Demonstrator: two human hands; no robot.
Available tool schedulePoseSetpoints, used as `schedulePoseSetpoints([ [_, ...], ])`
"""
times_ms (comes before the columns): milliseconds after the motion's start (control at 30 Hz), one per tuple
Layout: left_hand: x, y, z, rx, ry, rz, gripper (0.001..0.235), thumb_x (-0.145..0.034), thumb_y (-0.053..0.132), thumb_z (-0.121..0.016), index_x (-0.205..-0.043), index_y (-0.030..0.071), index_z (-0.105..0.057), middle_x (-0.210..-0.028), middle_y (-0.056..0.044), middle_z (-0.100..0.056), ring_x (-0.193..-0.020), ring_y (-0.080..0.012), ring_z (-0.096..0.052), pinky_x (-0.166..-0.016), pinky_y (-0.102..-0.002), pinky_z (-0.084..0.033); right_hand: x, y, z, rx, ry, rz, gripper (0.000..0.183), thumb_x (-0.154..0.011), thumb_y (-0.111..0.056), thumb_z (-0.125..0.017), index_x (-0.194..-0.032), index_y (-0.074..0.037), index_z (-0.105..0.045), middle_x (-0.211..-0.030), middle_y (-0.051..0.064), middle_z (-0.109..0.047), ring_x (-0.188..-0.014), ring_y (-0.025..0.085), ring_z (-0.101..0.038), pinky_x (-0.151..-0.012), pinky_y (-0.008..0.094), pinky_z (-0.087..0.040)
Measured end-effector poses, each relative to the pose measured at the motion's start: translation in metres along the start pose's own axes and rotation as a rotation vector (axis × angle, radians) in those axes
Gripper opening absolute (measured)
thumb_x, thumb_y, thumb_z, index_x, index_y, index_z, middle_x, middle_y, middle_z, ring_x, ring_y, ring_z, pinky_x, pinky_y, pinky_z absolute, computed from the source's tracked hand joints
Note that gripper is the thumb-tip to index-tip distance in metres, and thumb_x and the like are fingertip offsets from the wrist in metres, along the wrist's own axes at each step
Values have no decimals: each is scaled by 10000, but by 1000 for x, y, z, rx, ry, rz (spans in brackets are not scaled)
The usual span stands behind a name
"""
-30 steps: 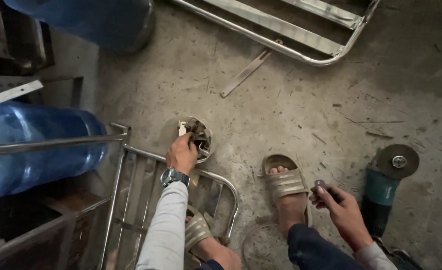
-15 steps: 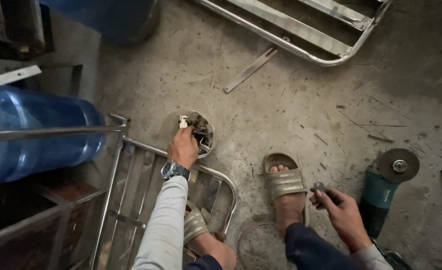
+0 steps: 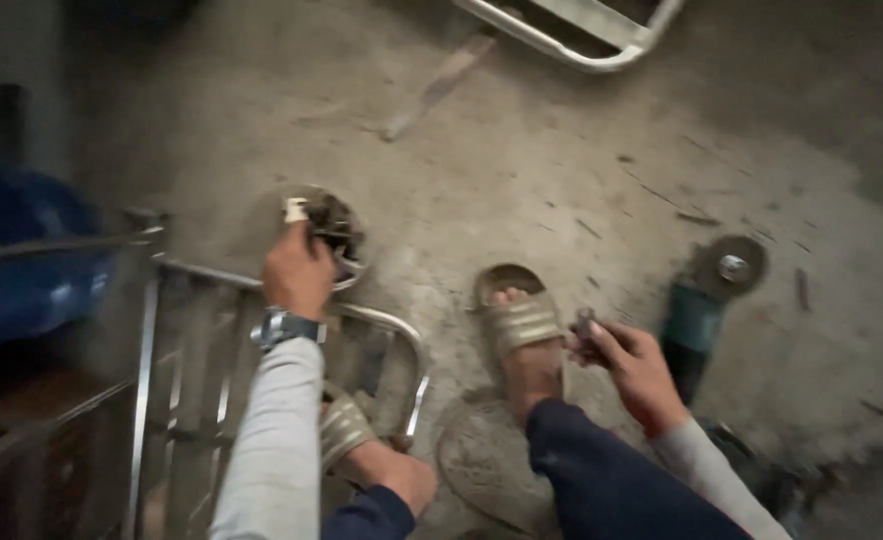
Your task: The person is grinding small metal brackets using a handheld angle grinder on the floor of a workshop.
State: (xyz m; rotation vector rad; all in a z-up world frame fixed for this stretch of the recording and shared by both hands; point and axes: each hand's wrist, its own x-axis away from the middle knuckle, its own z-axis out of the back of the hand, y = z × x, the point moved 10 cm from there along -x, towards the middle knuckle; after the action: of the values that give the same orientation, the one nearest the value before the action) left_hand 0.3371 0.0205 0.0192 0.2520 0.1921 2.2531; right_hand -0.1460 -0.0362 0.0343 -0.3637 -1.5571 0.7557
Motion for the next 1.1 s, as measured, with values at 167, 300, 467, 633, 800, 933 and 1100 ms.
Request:
schedulePoseSetpoints([
  [167,-1,-3,-7,-36,92,-38,215,-874,203,-721,-1072,120,-729,-875,-151,-738,-854,-381,-745,-701,-476,-593,-4,23,13,-318,14,-88,273,-989,-106,-621,-1118,128,-680,-918,294,-714,-811,335,-722,-749,415,-601],
  [300,-1,-10,-2,19,72,-21,181,-893,173,-686,-1063,116,-717,-897,-157,-735,-872,-398,-740,-723,-501,-592,-3,8,4,-292,-34,-37,325,-997,-118,-610,-1181,141,-678,-924,310,-735,-789,335,-735,-712,396,-598],
  [467,0,-9,-2,52,54,12,185,-905,188,-670,-1082,146,-710,-930,-140,-731,-905,-385,-738,-748,-503,-595,-6,9,4,-277,-50,35,259,-997,-66,-605,-1129,139,-691,-925,290,-739,-789,317,-737,-694,367,-593],
  [633,-1,-12,-7,49,34,20,183,-905,201,-665,-1078,162,-711,-930,-143,-735,-908,-391,-737,-757,-509,-589,-7,12,3,-374,-66,-22,329,-988,-99,-614,-1214,131,-678,-983,276,-754,-820,306,-750,-702,358,-605],
  [800,-1,-12,-6,43,30,48,177,-896,217,-663,-1064,180,-703,-924,-123,-737,-908,-377,-741,-750,-500,-593,-11,9,4,-470,-113,-24,317,-994,-108,-598,-1225,92,-679,-1047,274,-739,-865,343,-733,-729,393,-582],
  [933,-2,-13,-4,29,32,41,174,-893,217,-674,-1057,167,-704,-911,-133,-740,-891,-382,-744,-734,-507,-593,-20,16,7,-520,-164,7,280,-988,-79,-602,-1212,63,-694,-1091,279,-726,-907,374,-732,-780,415,-578],
  [1100,-1,-12,-2,31,64,40,172,-875,202,-679,-1035,146,-707,-892,-142,-733,-870,-397,-741,-726,-508,-589,-20,14,10,-528,-126,44,192,-976,-37,-628,-1113,62,-718,-1004,262,-729,-868,372,-736,-752,413,-565],
])
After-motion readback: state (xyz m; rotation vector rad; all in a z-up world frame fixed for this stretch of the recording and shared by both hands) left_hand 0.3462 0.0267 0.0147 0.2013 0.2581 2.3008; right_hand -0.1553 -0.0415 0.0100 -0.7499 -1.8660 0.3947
